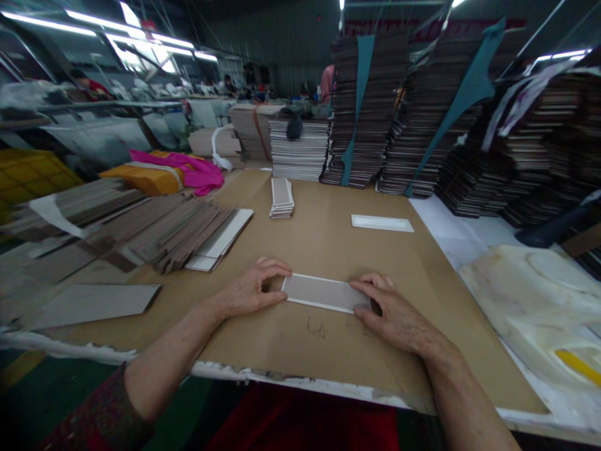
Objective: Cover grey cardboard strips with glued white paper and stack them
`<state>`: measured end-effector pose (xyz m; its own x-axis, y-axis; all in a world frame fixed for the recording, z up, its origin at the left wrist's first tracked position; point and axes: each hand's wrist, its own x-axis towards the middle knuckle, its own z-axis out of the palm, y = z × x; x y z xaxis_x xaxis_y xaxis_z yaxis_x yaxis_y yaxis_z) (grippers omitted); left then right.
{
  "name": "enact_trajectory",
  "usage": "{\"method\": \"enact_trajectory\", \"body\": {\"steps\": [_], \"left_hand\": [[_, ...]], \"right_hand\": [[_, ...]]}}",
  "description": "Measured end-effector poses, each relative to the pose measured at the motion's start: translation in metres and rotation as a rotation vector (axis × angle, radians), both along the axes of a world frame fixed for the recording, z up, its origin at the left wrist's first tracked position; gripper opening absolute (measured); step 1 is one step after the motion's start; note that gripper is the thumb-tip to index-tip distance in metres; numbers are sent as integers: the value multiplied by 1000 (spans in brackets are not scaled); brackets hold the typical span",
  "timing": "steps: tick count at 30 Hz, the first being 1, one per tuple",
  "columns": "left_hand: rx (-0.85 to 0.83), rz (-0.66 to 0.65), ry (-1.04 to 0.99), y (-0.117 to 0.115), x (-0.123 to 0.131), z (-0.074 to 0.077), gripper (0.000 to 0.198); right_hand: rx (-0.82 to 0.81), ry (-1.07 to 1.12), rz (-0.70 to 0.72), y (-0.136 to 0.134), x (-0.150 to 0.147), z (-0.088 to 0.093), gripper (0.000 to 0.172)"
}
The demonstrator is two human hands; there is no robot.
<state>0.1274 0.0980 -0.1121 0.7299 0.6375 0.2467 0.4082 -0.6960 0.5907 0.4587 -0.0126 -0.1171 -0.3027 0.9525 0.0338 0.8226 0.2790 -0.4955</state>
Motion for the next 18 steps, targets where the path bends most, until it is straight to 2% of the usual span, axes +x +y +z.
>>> {"method": "enact_trajectory", "body": {"steps": [12,18], "left_hand": [[-3,5,-11,0,-1,-2,35],[2,4,4,-1,0,0,34]], "right_hand": [[21,-37,44,-1,-1,1,44],[99,-170,83,-6,-11,6,45]]}}
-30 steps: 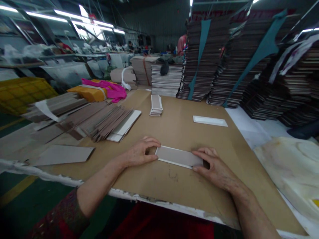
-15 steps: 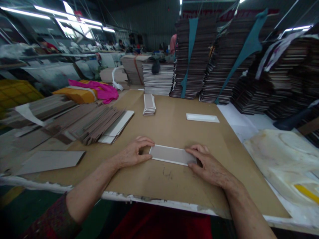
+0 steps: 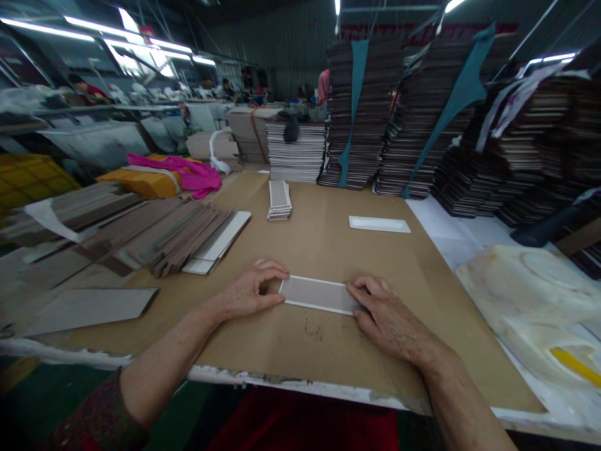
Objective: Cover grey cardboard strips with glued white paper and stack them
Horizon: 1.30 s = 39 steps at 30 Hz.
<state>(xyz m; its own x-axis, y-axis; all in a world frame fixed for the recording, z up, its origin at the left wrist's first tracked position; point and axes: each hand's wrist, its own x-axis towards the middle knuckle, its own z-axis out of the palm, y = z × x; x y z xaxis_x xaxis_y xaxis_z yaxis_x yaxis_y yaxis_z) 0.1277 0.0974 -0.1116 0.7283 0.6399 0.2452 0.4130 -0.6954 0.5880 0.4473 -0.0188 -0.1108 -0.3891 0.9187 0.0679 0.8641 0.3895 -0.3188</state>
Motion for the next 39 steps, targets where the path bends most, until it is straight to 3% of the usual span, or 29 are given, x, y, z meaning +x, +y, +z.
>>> {"method": "enact_trajectory", "body": {"steps": [6,12,17,21,26,33,39], "left_hand": [[64,-33,88,-2,0,6,33],[239,-30,186,-14,-1,12,43],[289,-219,232,-28,5,7,49],[260,-206,192,-32,11,1,43],[269,-202,108,-31,12,-1,38],[292,-234,56,-28,9,-5,30],[272,-248,15,-21,8,-15,30]], "right_hand": [[145,-242,-90,-10,-19,-2,54],[243,-278,-67,-12,-22,-5,55],[273,-302,-75,-12,-25,-7,53],[292,-328,-102,-15,-27,-10,52],[231,-304,-111,-19,-26,-16,51],[31,-238,-155,-17,-23,-19,66],[23,-233,-163,-28,-29,-18,70]]}}
